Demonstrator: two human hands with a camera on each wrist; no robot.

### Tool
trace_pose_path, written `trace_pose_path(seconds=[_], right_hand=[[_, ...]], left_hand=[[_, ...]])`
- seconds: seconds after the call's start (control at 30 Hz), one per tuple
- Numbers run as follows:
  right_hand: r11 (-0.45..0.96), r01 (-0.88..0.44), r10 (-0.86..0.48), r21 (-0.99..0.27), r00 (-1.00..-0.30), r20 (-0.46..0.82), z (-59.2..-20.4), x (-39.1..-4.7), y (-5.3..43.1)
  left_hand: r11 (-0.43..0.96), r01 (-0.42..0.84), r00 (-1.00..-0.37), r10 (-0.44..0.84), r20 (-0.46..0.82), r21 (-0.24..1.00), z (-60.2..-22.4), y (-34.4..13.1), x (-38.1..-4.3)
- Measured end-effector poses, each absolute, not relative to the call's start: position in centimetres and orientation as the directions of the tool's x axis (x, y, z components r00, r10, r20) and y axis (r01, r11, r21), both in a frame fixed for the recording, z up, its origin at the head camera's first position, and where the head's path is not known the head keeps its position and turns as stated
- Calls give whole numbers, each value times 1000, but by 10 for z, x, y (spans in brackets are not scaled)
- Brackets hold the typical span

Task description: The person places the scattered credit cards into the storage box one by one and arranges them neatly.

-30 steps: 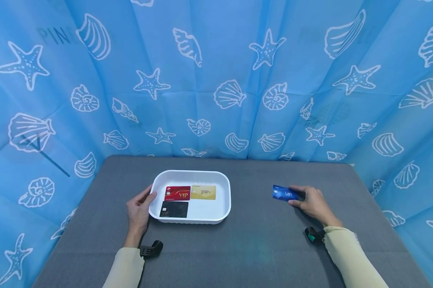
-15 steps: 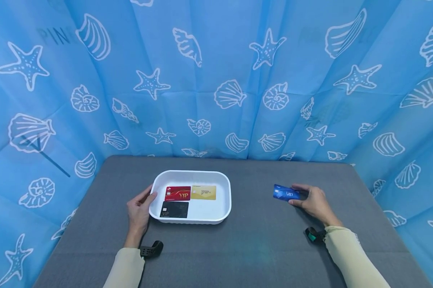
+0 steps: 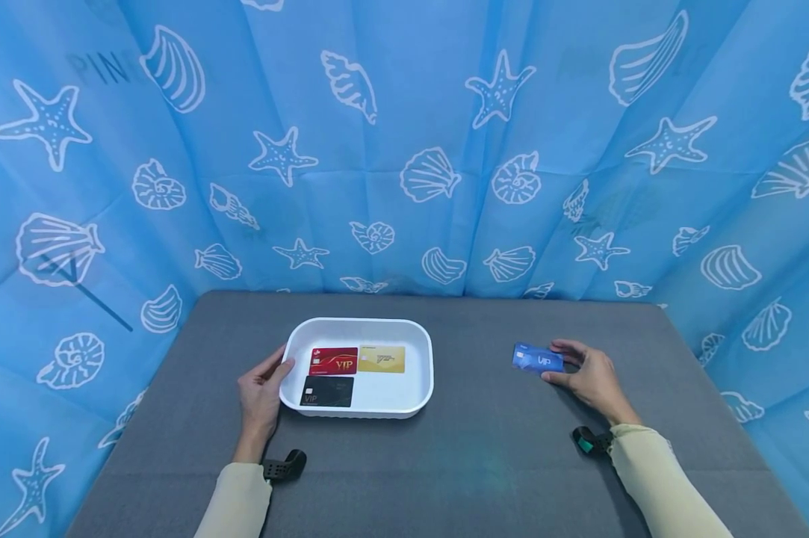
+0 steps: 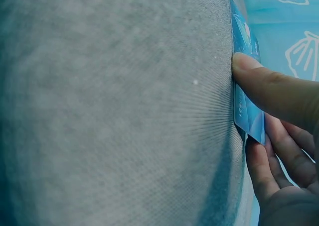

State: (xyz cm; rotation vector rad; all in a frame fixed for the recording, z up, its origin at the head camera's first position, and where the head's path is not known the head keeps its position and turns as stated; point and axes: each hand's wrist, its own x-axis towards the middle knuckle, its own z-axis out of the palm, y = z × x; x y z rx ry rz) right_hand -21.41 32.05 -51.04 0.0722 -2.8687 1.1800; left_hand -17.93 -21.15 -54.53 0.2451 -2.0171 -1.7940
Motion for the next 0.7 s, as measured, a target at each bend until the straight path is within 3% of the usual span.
trace_pose_path(seconds=[0.7], right_hand=[[707,6,30,-707,-999,22,-511,-213,320]], left_hand=[[146,146,-895,-403,194,978,-547,-212,-180]])
